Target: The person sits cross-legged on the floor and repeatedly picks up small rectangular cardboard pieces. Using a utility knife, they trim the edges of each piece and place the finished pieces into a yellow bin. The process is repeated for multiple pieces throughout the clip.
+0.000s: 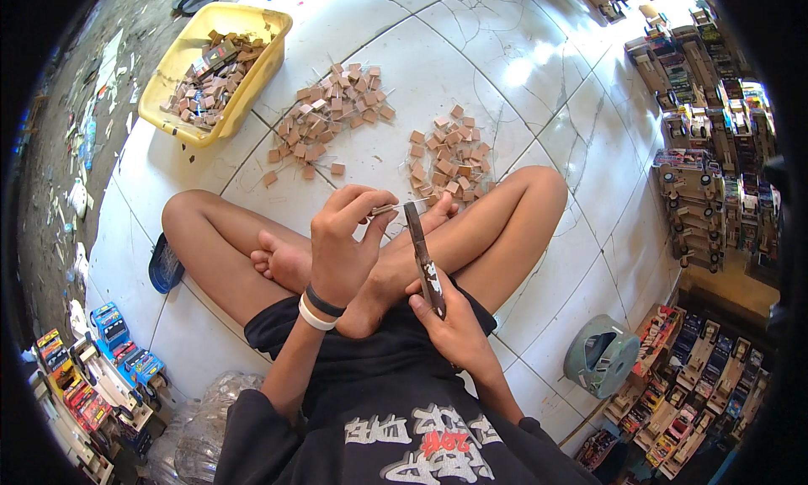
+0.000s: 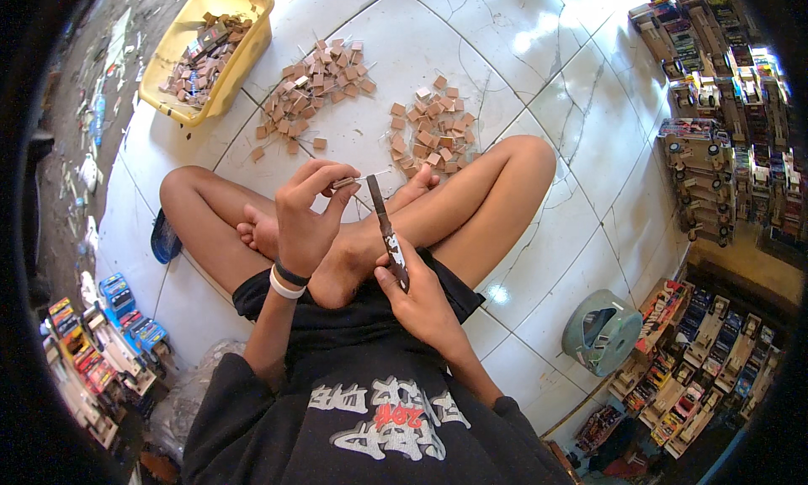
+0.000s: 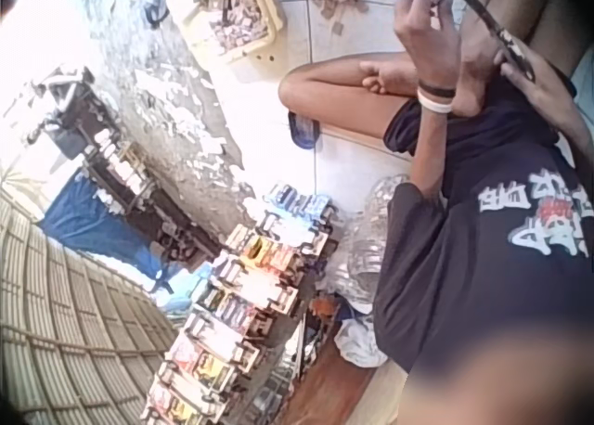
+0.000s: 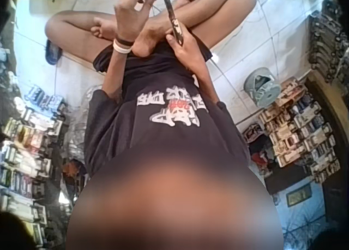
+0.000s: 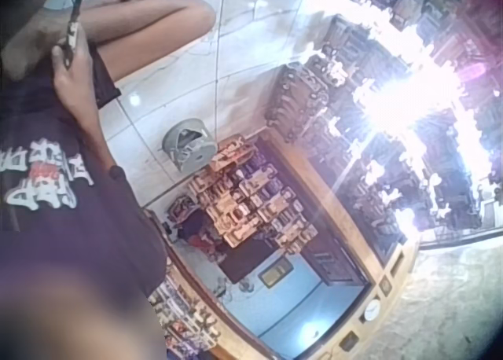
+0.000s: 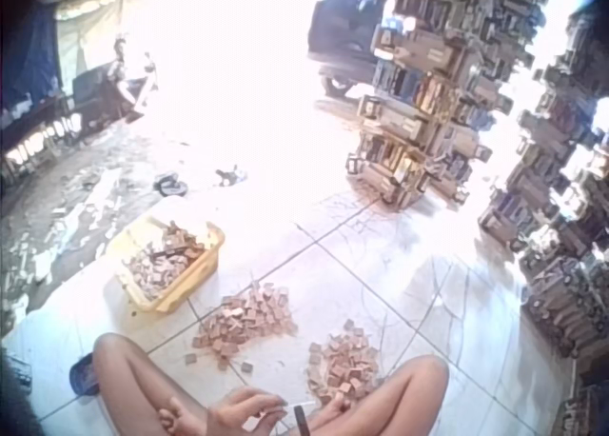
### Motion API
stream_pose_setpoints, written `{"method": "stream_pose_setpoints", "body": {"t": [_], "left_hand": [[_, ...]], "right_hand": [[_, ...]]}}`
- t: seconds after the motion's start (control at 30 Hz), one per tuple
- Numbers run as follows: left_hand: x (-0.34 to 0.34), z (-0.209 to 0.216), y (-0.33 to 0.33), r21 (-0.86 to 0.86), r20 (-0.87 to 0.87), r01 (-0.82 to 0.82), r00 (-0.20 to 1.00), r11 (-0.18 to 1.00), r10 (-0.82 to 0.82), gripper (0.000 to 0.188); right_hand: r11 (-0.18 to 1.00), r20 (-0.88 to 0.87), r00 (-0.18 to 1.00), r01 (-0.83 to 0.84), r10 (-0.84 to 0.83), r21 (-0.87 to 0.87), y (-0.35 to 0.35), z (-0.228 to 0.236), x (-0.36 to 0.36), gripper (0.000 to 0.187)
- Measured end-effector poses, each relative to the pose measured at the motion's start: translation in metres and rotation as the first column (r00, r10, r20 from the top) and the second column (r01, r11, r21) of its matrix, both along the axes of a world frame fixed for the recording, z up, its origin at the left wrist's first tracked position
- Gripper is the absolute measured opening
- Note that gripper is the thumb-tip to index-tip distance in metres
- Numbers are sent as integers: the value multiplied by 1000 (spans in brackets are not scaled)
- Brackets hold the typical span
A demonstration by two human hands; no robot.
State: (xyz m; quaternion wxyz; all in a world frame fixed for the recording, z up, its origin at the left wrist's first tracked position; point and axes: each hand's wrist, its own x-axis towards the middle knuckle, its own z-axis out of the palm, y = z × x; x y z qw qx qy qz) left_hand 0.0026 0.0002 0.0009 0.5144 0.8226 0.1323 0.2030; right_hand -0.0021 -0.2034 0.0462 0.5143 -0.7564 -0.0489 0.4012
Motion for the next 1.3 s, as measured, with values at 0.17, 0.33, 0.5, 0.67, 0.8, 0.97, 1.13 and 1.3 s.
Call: {"method": "stream_pose_setpoints", "body": {"t": [0.17,0.33,0.5,0.67,0.8,0.97,1.13,1.3], "left_hand": [[-3,-1,-5,7,15,-4,1000,1000,4,20],[-4,-2,-6,104,68,-7,998,995,0,21],[1,-2,-8,64,49,-1,999,998,-2,21],[5,3,-4,-40,64,48,997,998,-46,21],[4,3,-1,-29,84,42,996,999,-40,21],[4,-2,-3,-19,93,25,995,1000,-24,22],[1,-3,-4,34,81,2,997,999,-5,22],[0,-4,-6,35,101,-2,995,999,-1,22]], "right_hand": [[1000,-57,998,-23,24,14,-1,-3,-1,40],[984,-308,951,73,-20,161,-5,-7,-4,51],[982,-238,971,61,-18,177,-6,-13,-5,52],[996,-74,997,37,-31,76,-2,-13,-3,49],[1000,-26,1000,15,-15,-1,-1,-3,0,33],[999,-42,998,-36,36,14,3,2,-1,22],[1000,-67,998,1,0,22,6,0,-4,24],[1000,-26,1000,14,-14,16,8,3,-4,23]]}}
